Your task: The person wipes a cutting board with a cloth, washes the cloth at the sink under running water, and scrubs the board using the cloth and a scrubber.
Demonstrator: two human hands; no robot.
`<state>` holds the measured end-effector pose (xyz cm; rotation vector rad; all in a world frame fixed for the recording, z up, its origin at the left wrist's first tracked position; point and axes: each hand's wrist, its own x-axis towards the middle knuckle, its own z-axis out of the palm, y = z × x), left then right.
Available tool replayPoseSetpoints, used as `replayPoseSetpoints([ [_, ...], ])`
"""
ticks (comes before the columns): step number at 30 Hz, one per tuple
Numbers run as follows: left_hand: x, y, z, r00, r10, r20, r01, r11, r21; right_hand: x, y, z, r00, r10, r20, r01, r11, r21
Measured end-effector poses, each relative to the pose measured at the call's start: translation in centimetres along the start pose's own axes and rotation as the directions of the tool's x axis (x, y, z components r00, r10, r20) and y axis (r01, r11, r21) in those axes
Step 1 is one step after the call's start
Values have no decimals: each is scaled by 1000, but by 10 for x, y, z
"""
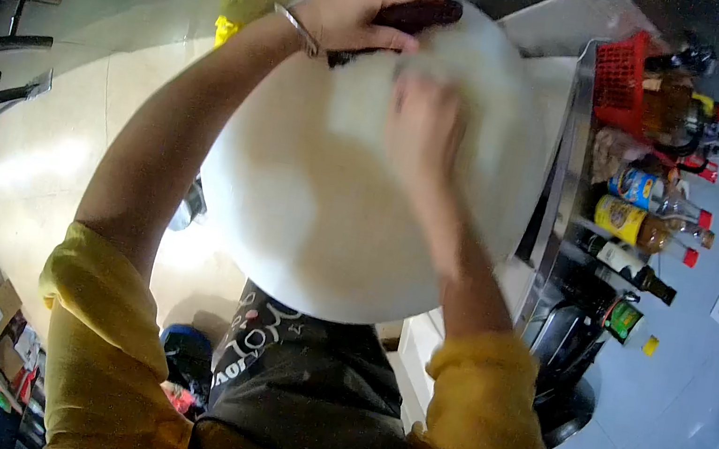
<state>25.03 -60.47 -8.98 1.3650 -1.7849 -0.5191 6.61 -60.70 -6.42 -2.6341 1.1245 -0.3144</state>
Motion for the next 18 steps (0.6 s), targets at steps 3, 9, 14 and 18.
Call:
replayPoseSetpoints([
  [3, 4, -5, -5, 999, 41, -1, -41, 999, 13, -47, -11, -4, 921, -287, -264, 336, 927, 163],
  [9, 8, -8, 2, 989, 82, -127, -91, 994, -66, 29, 10, 6, 973, -166, -160, 151, 983, -107],
  [14, 8, -7, -3, 996, 54, -68, -53, 998, 18, -95, 39, -31, 955, -274, -117, 267, 961, -71],
  [18, 4, 0, -2, 995, 39, -92, -37, 999, 25, 7, 88, -26, 973, 134, -187, -175, 959, -223],
])
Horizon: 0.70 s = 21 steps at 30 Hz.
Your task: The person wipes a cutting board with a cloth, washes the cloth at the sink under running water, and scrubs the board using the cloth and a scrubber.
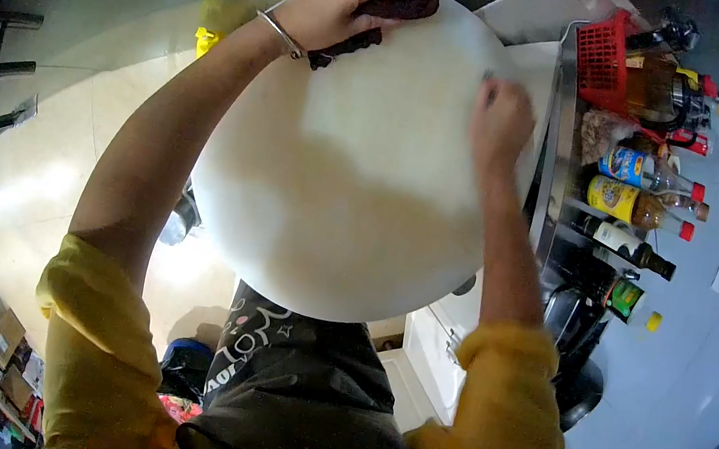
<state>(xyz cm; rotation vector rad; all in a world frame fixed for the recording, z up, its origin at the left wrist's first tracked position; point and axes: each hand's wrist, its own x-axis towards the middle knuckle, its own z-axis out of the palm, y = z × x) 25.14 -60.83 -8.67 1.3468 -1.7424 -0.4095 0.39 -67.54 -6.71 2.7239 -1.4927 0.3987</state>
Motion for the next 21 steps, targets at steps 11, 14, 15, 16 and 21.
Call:
replayPoseSetpoints([
  [11, 1, -7, 6, 999, 1, -36, -4, 997, -75, -36, -12, -2, 986, 164, 35, -167, 978, 126],
  [14, 15, 40, -41, 921, -269, 281, 323, 931, -169, 33, -39, 27, 992, -88, -90, 101, 984, 144],
  [15, 14, 50, -49, 821, -370, 434, 482, 857, -182, 29, -60, 33, 942, -271, -198, 287, 956, 61],
  [16, 6, 1, -7, 998, -45, 49, 47, 998, -48, 12, -81, 33, 969, -212, -123, 228, 965, 133],
  [21, 5, -13, 7, 999, -37, 5, 37, 999, -1, -162, -112, -22, 899, -435, 46, 386, 838, 384],
])
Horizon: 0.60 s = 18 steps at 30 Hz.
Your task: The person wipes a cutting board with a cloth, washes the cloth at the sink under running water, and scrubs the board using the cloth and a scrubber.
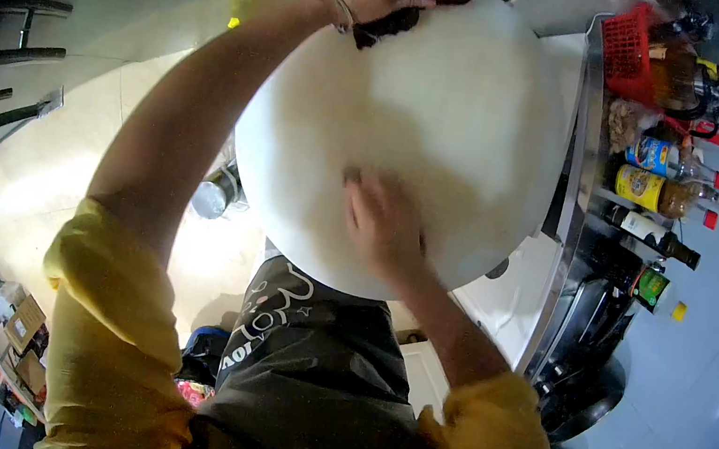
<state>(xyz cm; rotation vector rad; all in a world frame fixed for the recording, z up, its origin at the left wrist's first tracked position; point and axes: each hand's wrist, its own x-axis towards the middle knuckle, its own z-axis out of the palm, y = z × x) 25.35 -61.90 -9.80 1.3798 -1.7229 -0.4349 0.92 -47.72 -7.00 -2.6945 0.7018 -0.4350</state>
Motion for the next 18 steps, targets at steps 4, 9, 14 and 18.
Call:
replayPoseSetpoints([
  [4, 3, 3, 1, 998, 2, 59, -5, 999, 38, -16, -2, -8, 997, -78, 9, 79, 992, -95],
  [9, 0, 7, -6, 1000, 0, 26, 0, 1000, 17, 130, 23, 30, 988, 29, -153, -20, 998, 62],
  [14, -30, 51, -69, 959, -268, 92, 283, 923, -262, 1, -6, 12, 979, -201, -43, 203, 978, 49],
  [18, -100, 37, -79, 967, -228, -114, 200, 955, -220, 67, 27, 12, 997, -78, -2, 78, 995, -66],
])
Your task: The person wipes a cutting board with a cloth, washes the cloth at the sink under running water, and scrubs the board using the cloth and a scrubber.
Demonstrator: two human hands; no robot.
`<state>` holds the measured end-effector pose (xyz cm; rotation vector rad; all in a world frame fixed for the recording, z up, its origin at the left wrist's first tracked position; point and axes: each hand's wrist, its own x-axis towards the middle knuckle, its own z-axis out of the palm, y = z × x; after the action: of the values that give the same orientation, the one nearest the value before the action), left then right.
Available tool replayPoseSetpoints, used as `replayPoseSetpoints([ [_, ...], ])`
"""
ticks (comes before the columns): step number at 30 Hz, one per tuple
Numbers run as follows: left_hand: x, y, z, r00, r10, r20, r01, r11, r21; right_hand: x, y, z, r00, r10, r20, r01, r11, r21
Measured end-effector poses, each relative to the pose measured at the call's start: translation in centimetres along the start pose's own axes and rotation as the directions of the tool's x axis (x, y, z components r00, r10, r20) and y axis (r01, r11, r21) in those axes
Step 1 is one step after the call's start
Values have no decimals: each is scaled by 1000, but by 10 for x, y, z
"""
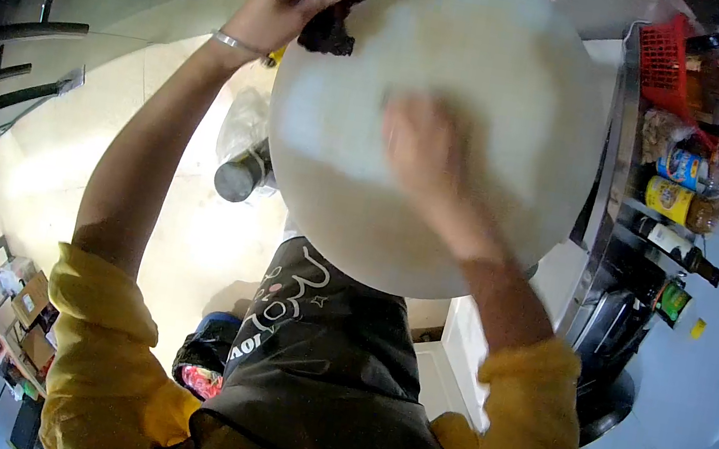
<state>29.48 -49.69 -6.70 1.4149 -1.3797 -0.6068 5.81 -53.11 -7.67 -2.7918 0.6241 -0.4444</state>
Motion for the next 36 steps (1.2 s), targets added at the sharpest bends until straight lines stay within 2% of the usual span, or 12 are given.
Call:
replayPoseSetpoints([
  [1, -17, -12, 7, 998, -42, -41, 35, 984, -172, 49, 11, 4, 969, 242, 43, -235, 963, -132],
  [3, -23, -13, 11, 992, -54, -114, 31, 980, -199, 111, 32, 24, 949, 144, -281, -169, 983, -68],
  [6, -30, -12, 18, 984, -82, -161, 47, 976, -210, 92, -18, 23, 957, 291, -11, -290, 956, 37],
  [9, -22, -10, 18, 989, -138, -52, 120, 958, -260, -24, -85, 14, 996, 51, -75, -43, 994, 98],
  [10, -22, -16, 19, 983, 118, -144, -119, 993, 1, -33, -83, 12, 997, 19, -78, -5, 986, 167],
  [11, -22, -15, 20, 988, 99, -119, -94, 994, 48, -42, -82, 9, 997, -14, -82, 33, 972, 234],
  [12, -25, -15, 22, 994, 70, -86, -62, 994, 92, -33, -80, 3, 997, 38, 74, -58, 957, 285],
  [16, -24, -15, 22, 997, -25, -79, 22, 999, -38, 48, -58, 21, 999, 37, 7, -38, 999, 28],
  [20, -26, -16, 23, 984, 128, -120, -104, 977, 186, -46, -84, 3, 997, -69, -39, 73, 990, 123],
  [29, -23, -26, 29, 960, 178, -215, -166, 983, 71, -2, -70, 5, 993, 2, 118, -1, 1000, -3],
  [31, -21, -27, 30, 943, 221, -248, -207, 975, 79, -44, -78, -2, 988, -110, -106, 118, 991, 69],
  [36, -27, -6, 21, 935, 283, -214, -267, 958, 101, 41, -66, 16, 999, -44, 15, 45, 995, -86],
])
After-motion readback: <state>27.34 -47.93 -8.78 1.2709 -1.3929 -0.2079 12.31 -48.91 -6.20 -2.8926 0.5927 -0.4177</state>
